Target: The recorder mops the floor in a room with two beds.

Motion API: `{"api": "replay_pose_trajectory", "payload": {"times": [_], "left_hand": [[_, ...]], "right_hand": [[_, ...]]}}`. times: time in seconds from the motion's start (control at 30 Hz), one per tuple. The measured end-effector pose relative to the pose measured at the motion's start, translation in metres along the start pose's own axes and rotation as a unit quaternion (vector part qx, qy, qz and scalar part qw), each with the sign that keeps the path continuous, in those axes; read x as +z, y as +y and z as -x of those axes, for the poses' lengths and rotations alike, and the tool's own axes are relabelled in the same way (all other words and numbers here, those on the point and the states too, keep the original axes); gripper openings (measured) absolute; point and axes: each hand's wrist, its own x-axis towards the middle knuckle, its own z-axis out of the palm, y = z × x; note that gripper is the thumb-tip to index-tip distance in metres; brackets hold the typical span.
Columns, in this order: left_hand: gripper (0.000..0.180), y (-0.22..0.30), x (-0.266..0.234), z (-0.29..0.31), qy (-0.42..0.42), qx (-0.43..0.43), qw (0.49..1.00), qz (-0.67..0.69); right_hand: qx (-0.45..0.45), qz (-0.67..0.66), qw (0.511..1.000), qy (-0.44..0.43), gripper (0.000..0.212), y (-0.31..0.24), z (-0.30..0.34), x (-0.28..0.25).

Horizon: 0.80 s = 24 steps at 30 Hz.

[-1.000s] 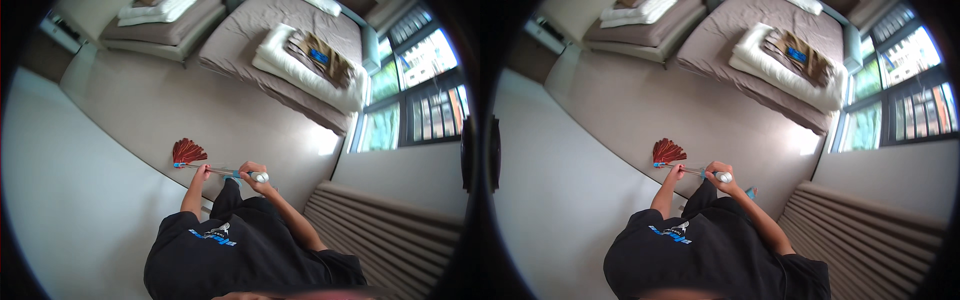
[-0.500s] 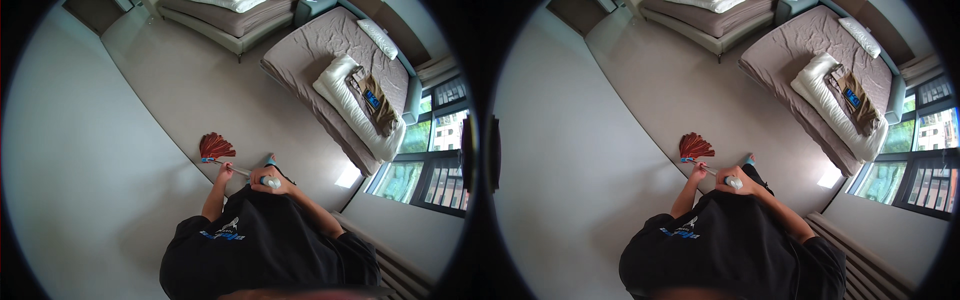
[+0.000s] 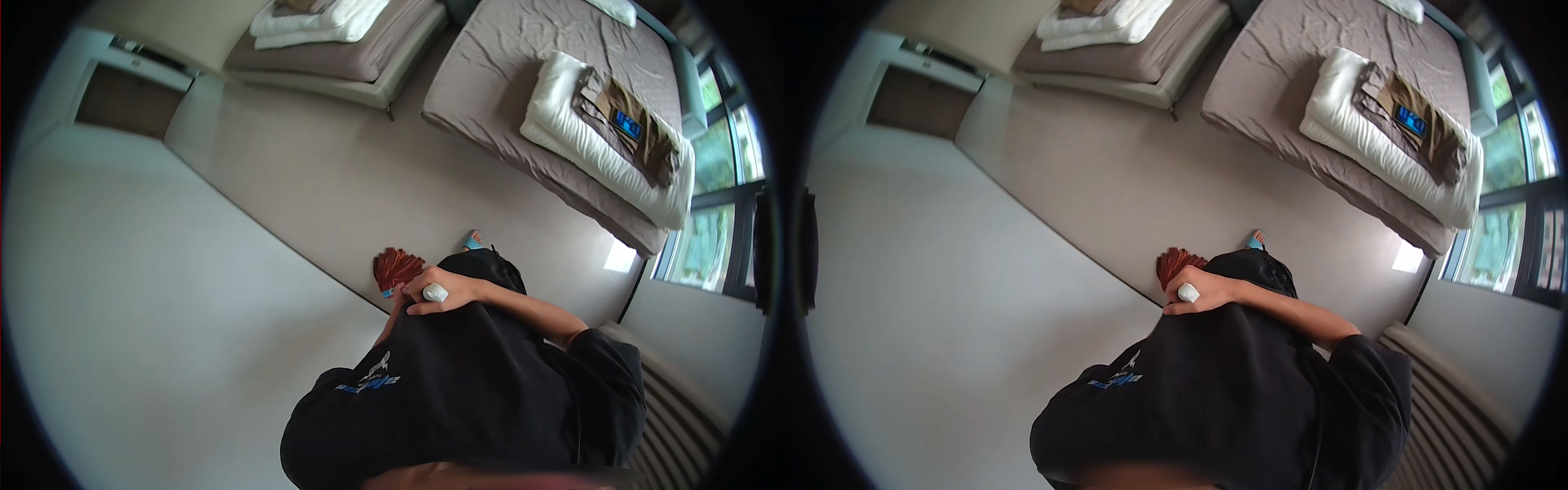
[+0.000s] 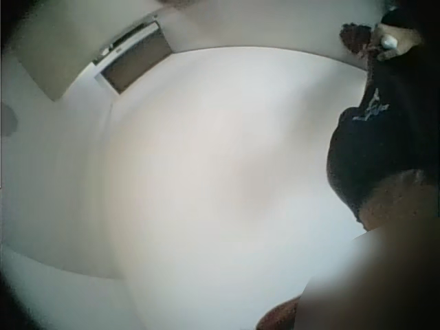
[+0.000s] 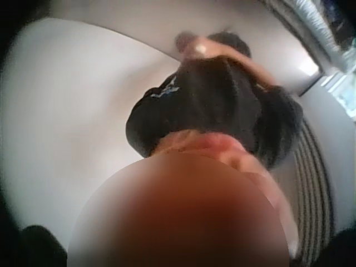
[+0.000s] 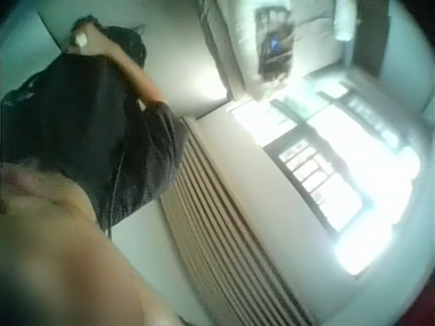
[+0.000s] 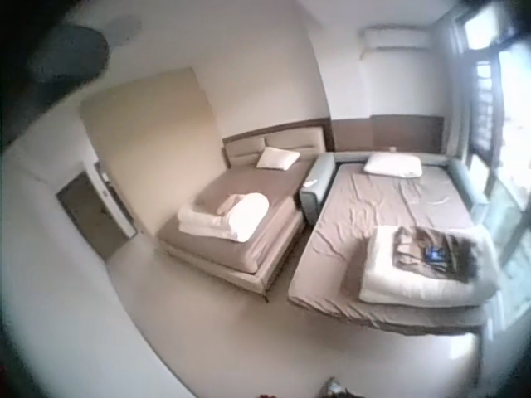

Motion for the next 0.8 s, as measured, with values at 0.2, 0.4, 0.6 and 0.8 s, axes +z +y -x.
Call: {"api": "replay_pose_trajectory", "payload": {"times": [0.2,0.4,0.6,0.8], "left_hand": [[0.011,0.032,-0.013,-0.092,-0.107,-0.117,0.987,0.034],[0.012,0.058,0.007,-0.206,-0.193,-0.237,0.95,0.061],[0.014,0.047,0.029,-0.3,-0.257,-0.378,0.888,0.06],[0.015,0.049,0.125,-0.421,-0.346,-0.492,0.798,0.044]], "right_hand": [[0.057,-0.026,0.994,0.087,0.032,0.011,-0.005,-0.061],[0.018,-0.028,0.974,0.225,0.036,0.006,-0.011,-0.107],[0.029,0.005,0.938,0.346,0.039,-0.006,-0.022,-0.158],[-0.014,0.092,0.899,0.427,0.031,-0.014,-0.036,-0.188]]}}
